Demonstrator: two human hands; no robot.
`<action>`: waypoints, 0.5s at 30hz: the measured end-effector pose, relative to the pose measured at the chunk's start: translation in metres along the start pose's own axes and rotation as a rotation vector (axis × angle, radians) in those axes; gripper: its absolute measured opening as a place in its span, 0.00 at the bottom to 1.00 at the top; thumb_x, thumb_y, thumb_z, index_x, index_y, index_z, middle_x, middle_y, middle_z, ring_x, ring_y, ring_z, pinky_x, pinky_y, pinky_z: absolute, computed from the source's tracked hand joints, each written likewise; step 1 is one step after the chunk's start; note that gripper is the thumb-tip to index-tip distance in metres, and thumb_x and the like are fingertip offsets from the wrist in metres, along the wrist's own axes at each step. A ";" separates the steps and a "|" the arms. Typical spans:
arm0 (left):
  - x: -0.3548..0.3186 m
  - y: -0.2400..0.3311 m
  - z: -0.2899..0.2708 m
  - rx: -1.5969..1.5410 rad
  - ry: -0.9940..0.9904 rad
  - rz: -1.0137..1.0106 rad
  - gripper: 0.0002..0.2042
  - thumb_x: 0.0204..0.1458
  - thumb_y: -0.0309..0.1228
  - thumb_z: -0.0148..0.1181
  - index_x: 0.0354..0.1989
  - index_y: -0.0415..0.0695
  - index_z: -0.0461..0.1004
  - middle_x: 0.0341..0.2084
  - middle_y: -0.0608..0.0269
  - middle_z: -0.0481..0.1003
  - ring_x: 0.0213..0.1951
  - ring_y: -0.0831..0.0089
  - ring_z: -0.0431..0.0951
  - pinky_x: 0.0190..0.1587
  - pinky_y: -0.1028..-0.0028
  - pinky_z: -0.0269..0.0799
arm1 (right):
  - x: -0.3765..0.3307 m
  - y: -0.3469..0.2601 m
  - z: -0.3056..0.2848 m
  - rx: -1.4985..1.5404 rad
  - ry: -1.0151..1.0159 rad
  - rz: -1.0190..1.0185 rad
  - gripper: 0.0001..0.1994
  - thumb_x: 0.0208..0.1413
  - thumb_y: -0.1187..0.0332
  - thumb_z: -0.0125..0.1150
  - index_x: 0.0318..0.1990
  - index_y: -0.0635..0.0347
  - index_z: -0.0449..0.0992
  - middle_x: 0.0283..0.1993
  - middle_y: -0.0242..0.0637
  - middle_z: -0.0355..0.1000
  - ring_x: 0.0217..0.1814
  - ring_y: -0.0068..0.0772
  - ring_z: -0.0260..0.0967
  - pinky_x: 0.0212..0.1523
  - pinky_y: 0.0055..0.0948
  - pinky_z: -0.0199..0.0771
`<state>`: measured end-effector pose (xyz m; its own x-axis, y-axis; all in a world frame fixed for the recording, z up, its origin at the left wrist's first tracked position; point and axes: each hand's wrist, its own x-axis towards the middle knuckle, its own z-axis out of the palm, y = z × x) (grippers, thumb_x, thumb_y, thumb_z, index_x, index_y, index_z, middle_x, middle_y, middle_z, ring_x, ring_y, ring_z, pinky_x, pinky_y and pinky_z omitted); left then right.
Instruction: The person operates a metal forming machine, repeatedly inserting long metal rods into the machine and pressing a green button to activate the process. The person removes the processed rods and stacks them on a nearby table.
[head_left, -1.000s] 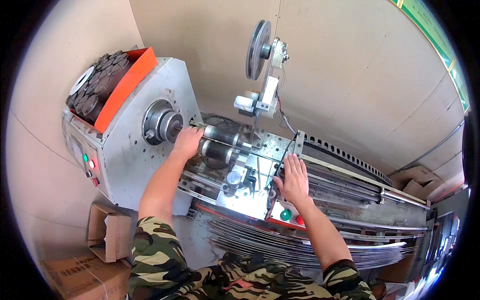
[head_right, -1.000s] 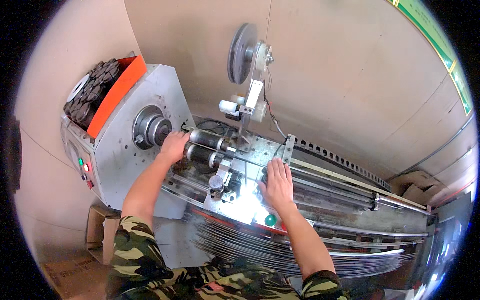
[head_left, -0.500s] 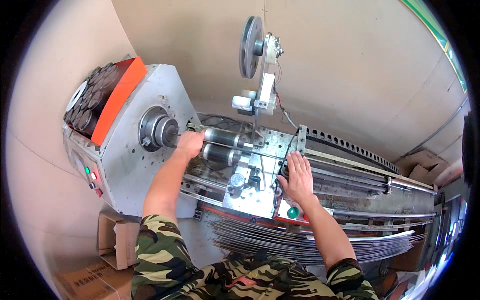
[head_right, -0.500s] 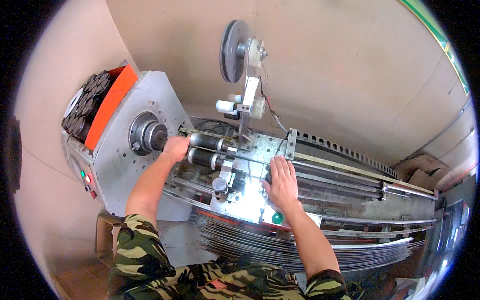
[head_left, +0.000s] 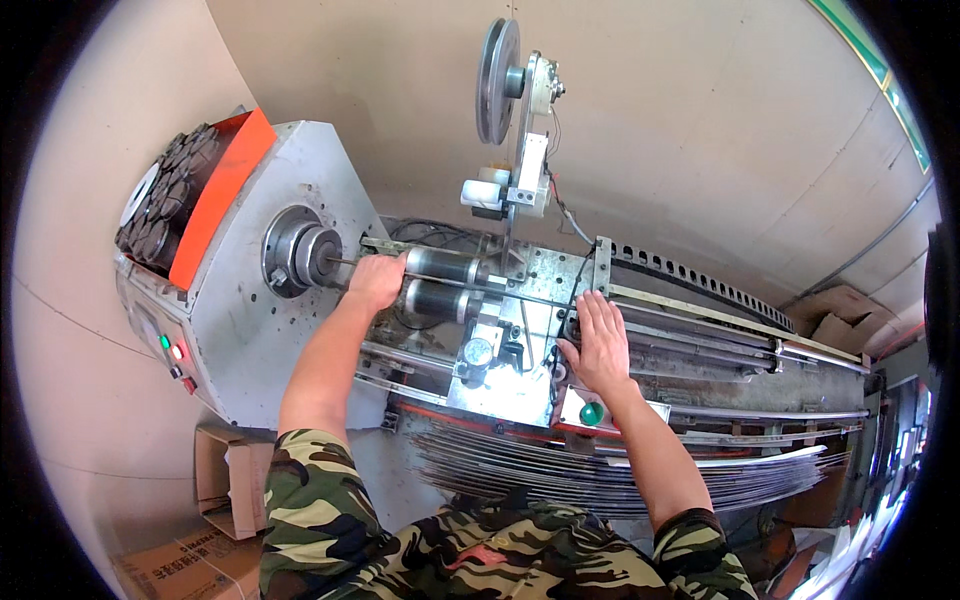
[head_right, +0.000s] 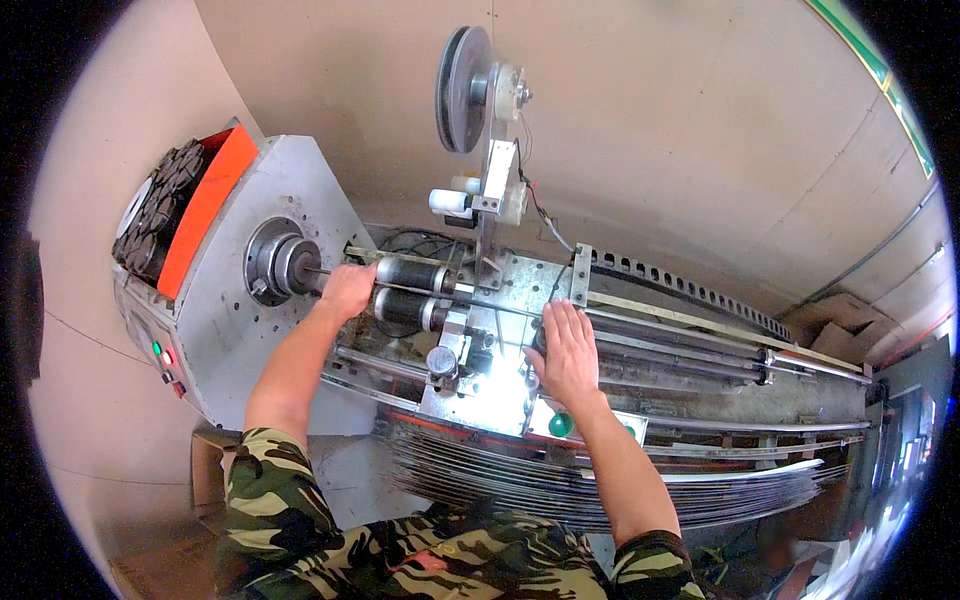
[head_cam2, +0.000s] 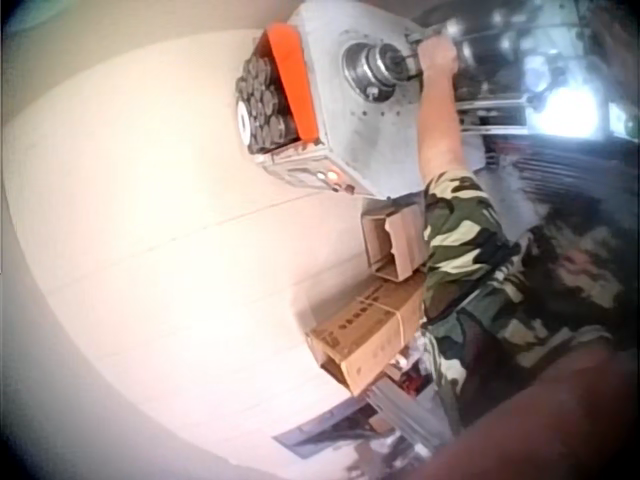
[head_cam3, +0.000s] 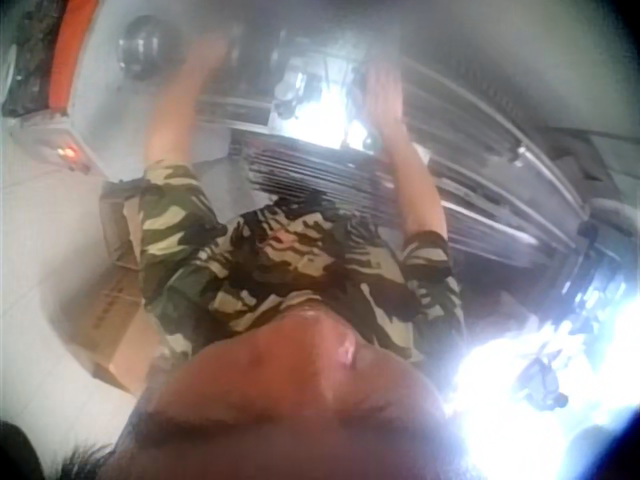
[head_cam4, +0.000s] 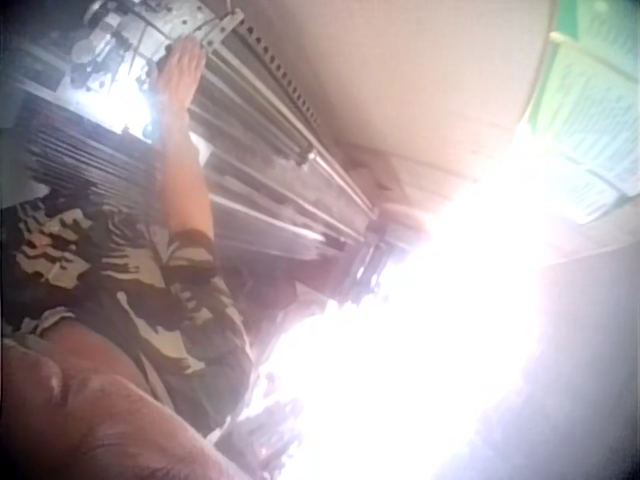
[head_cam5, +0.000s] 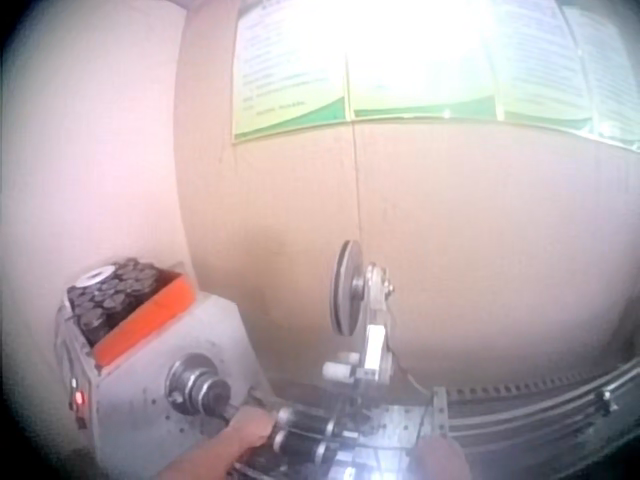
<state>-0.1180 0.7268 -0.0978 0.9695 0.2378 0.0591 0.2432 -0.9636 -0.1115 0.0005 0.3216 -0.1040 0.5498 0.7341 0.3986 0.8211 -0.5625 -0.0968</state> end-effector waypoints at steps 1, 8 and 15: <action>0.000 0.001 0.000 0.008 -0.001 0.003 0.14 0.53 0.26 0.51 0.49 0.42 0.74 0.31 0.49 0.81 0.38 0.51 0.82 0.42 0.55 0.76 | -0.001 0.001 0.002 0.005 0.002 0.005 0.37 0.54 0.54 0.65 0.66 0.66 0.61 0.70 0.50 0.60 0.76 0.49 0.51 0.76 0.46 0.45; 0.004 0.008 0.006 0.033 0.009 0.005 0.14 0.54 0.26 0.51 0.49 0.42 0.74 0.31 0.50 0.81 0.38 0.52 0.82 0.41 0.55 0.76 | -0.005 0.011 0.011 0.018 0.006 0.014 0.37 0.54 0.55 0.65 0.67 0.65 0.61 0.70 0.50 0.59 0.76 0.48 0.50 0.76 0.45 0.44; 0.006 0.018 0.007 0.037 0.006 0.012 0.14 0.54 0.26 0.50 0.49 0.43 0.74 0.30 0.50 0.81 0.38 0.52 0.82 0.40 0.55 0.76 | -0.009 0.021 0.018 0.031 0.026 0.016 0.37 0.53 0.55 0.66 0.66 0.65 0.61 0.70 0.49 0.59 0.76 0.48 0.50 0.76 0.46 0.45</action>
<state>-0.1074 0.7121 -0.1060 0.9722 0.2252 0.0635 0.2324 -0.9611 -0.1491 0.0156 0.3099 -0.1259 0.5592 0.7146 0.4202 0.8167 -0.5620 -0.1311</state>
